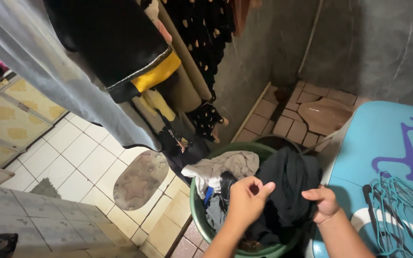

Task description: Hanging clothes from a bucket onto plastic hangers.

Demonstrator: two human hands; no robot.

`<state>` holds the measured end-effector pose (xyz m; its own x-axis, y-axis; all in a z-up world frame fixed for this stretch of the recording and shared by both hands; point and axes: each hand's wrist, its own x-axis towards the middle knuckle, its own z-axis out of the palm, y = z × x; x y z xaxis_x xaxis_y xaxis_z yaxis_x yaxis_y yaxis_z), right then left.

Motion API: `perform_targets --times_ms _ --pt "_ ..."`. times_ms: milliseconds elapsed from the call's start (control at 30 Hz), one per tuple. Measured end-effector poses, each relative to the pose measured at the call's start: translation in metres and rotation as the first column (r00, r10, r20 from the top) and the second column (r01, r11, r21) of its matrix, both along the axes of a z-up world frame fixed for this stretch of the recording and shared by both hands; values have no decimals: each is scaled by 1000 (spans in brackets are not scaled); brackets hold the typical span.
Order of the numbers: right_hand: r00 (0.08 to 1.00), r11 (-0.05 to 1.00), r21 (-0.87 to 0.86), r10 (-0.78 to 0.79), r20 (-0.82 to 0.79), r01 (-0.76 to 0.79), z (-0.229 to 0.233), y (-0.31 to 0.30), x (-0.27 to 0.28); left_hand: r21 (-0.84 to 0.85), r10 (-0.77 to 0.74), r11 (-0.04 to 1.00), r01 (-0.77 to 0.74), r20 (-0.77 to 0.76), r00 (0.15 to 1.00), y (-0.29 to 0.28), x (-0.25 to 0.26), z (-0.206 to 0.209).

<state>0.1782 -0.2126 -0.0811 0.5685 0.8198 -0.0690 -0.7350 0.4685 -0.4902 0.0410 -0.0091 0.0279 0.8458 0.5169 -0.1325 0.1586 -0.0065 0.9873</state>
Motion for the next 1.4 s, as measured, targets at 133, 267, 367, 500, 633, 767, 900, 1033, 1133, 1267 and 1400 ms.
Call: perform_targets --times_ms 133,267,367,500,633,767,900,1033,1133,1267,1400 --pt "999 995 -94 -34 -14 33 23 -10 -7 -53 -43 997 48 96 994 29 -12 -44" --pt "998 996 -75 -41 -42 38 20 -17 -10 -419 19 907 32 116 993 53 -17 -67" --pt "1000 989 -148 6 -2 -6 0 -22 -13 -223 38 974 -44 -30 999 40 -22 -54" --pt "1000 986 -165 27 4 -26 11 -28 -22 34 193 980 -195 47 980 20 -22 -52" --pt "999 989 -148 21 -30 -25 -21 -44 -22 -165 87 984 -59 170 982 10 -22 -47" --pt "996 959 -269 87 -6 -85 -29 -46 -31 6 -190 981 194 234 953 8 -29 -38" --pt "995 852 -521 81 52 -43 22 -28 -39 245 -209 958 152 229 951 23 -32 -50" --pt "997 846 -529 -78 -1 66 47 -22 -31 24 -118 993 117 348 930 44 -30 -55" --pt "998 901 -430 -60 31 68 40 -25 -31 -165 -210 934 316 459 863 38 -34 -38" --pt "995 913 -397 -70 78 95 42 -25 -40 -67 -336 907 416 483 809 34 -35 -37" --pt "996 920 -384 -57 68 79 51 -19 -49 -18 -466 871 490 280 839 38 -31 -66"
